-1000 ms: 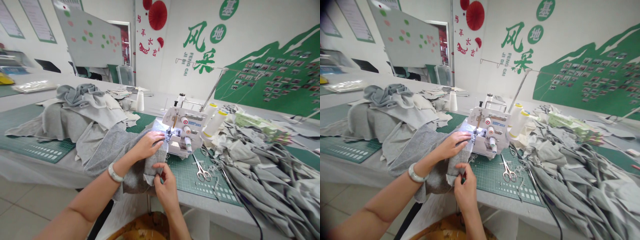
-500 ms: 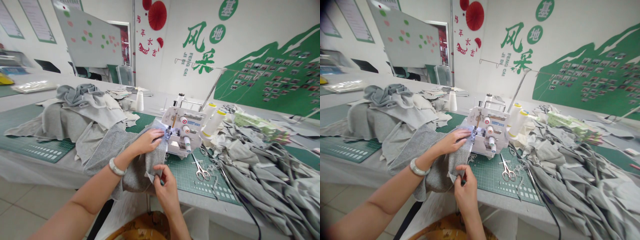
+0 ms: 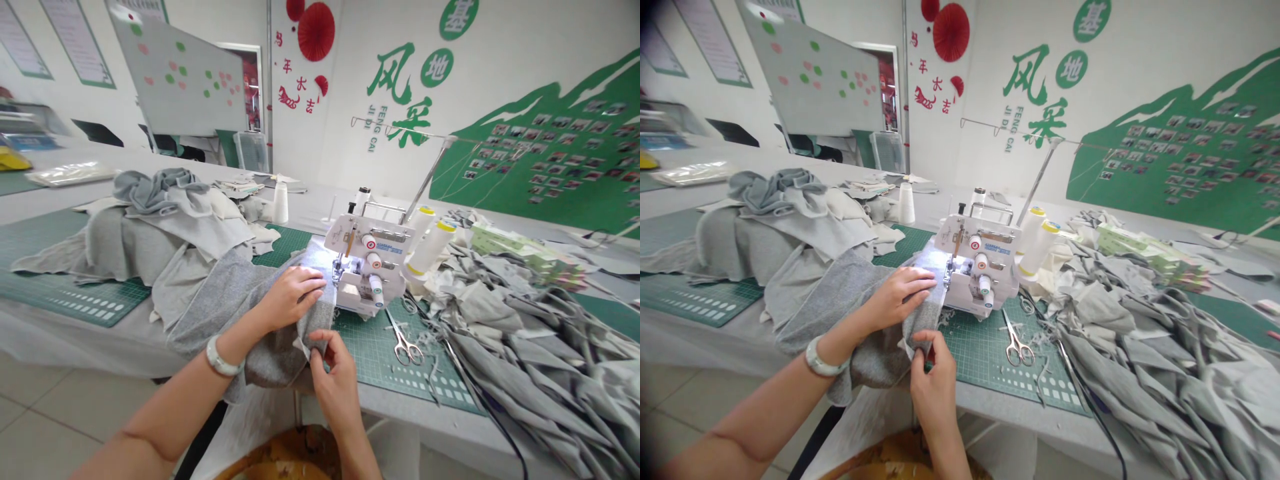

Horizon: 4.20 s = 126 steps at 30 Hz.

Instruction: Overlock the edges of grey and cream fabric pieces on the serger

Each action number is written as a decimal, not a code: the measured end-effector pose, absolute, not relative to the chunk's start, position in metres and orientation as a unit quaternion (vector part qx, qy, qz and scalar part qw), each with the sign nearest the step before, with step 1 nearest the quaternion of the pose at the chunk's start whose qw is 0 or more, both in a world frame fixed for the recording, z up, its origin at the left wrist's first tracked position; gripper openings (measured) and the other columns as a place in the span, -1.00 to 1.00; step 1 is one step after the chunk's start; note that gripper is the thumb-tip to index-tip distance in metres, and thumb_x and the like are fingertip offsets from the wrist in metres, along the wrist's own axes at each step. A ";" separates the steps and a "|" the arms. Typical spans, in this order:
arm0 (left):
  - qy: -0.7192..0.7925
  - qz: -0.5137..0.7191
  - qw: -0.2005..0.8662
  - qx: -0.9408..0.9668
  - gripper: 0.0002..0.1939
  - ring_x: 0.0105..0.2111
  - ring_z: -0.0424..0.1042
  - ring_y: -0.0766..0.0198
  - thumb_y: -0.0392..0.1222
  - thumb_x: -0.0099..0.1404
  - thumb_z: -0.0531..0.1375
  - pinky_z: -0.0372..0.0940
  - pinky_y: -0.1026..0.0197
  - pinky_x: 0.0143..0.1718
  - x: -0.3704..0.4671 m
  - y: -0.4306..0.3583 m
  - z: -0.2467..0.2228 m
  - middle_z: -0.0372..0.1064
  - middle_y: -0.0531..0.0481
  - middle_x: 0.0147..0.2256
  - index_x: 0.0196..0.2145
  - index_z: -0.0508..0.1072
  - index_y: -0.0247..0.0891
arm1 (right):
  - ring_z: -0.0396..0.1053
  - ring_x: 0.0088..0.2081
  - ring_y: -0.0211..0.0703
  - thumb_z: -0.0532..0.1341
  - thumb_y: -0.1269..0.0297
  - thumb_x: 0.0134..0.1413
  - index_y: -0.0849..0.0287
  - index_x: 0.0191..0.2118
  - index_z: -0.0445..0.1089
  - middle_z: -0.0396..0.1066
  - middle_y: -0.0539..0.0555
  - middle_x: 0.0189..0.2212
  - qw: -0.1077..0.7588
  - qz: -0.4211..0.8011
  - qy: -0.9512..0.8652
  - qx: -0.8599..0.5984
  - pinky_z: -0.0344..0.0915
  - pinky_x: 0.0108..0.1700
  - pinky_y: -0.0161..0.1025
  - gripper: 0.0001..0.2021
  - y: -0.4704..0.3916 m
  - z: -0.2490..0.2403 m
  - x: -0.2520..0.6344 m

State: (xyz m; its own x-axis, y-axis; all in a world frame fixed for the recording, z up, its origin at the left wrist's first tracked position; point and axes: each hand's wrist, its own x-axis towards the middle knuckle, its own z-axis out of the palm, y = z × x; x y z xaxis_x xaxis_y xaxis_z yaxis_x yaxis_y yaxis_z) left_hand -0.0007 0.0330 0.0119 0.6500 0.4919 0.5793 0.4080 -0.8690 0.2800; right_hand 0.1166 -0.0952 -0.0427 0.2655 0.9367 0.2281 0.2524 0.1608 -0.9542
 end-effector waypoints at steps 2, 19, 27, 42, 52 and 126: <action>0.249 0.340 0.071 0.904 -0.70 0.05 0.32 0.12 -0.17 0.40 0.04 0.19 -0.01 0.11 -0.001 0.038 0.010 0.40 -0.12 0.01 -0.01 0.46 -0.20 | 0.34 -0.32 -0.20 0.08 0.41 0.07 0.16 -0.27 0.38 0.39 0.01 -0.38 0.558 0.308 -0.517 -0.572 0.26 -0.24 -0.31 -0.84 -0.094 -0.042 0.116; 0.262 0.291 0.070 0.917 -0.47 0.14 0.25 -0.05 0.07 0.24 0.22 0.12 -0.12 0.19 -0.001 0.040 0.018 0.30 -0.25 0.11 0.07 0.40 -0.31 | 0.28 -0.38 -0.22 0.14 0.26 0.14 0.16 -0.28 0.38 0.34 -0.02 -0.41 0.571 0.291 -0.490 -0.591 0.21 -0.28 -0.32 -0.89 -0.094 -0.037 0.122; 0.227 0.322 0.104 0.913 -0.65 0.08 0.30 0.07 -0.14 0.28 0.22 0.21 -0.01 0.14 -0.001 0.027 0.015 0.35 -0.17 0.05 0.00 0.44 -0.25 | 0.26 -0.40 -0.24 0.17 0.25 0.13 0.16 -0.27 0.38 0.34 -0.04 -0.42 0.565 0.271 -0.502 -0.596 0.20 -0.30 -0.33 -0.88 -0.089 -0.036 0.125; 0.228 0.314 0.140 0.911 -0.56 0.08 0.31 0.05 -0.07 0.23 0.27 0.19 -0.03 0.15 0.000 0.044 0.014 0.35 -0.21 0.07 0.02 0.44 -0.30 | 0.35 -0.40 -0.23 0.14 0.24 0.18 0.16 -0.12 0.36 0.36 -0.03 -0.42 0.577 0.258 -0.505 -0.588 0.28 -0.29 -0.30 -0.81 -0.082 -0.040 0.127; 0.233 0.320 0.079 0.915 -0.66 0.12 0.26 0.11 -0.38 0.30 0.05 0.14 -0.04 0.19 0.002 0.040 0.019 0.34 -0.18 0.06 -0.01 0.44 -0.31 | 0.40 -0.45 -0.24 0.10 0.26 0.23 0.14 0.14 0.28 0.43 -0.01 -0.41 0.586 0.254 -0.523 -0.565 0.35 -0.31 -0.30 -0.63 -0.074 -0.039 0.125; 0.338 0.259 0.043 0.904 -0.60 -0.06 0.41 0.16 -0.50 0.14 0.01 0.29 0.15 0.06 0.007 0.076 0.025 0.42 -0.16 -0.07 -0.14 0.51 -0.35 | 0.37 -0.44 -0.26 0.08 0.24 0.25 0.22 0.20 0.16 0.44 0.06 -0.31 0.569 0.155 -0.543 -0.598 0.33 -0.33 -0.29 -0.57 -0.078 -0.067 0.156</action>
State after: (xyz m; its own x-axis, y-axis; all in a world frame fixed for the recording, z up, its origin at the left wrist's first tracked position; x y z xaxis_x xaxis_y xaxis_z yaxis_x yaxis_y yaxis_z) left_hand 0.0066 0.0763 0.0251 0.6373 0.6336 0.4387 0.5893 -0.7675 0.2523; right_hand 0.1560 -0.0777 -0.0672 0.3622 0.8254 0.4331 0.4729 0.2377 -0.8484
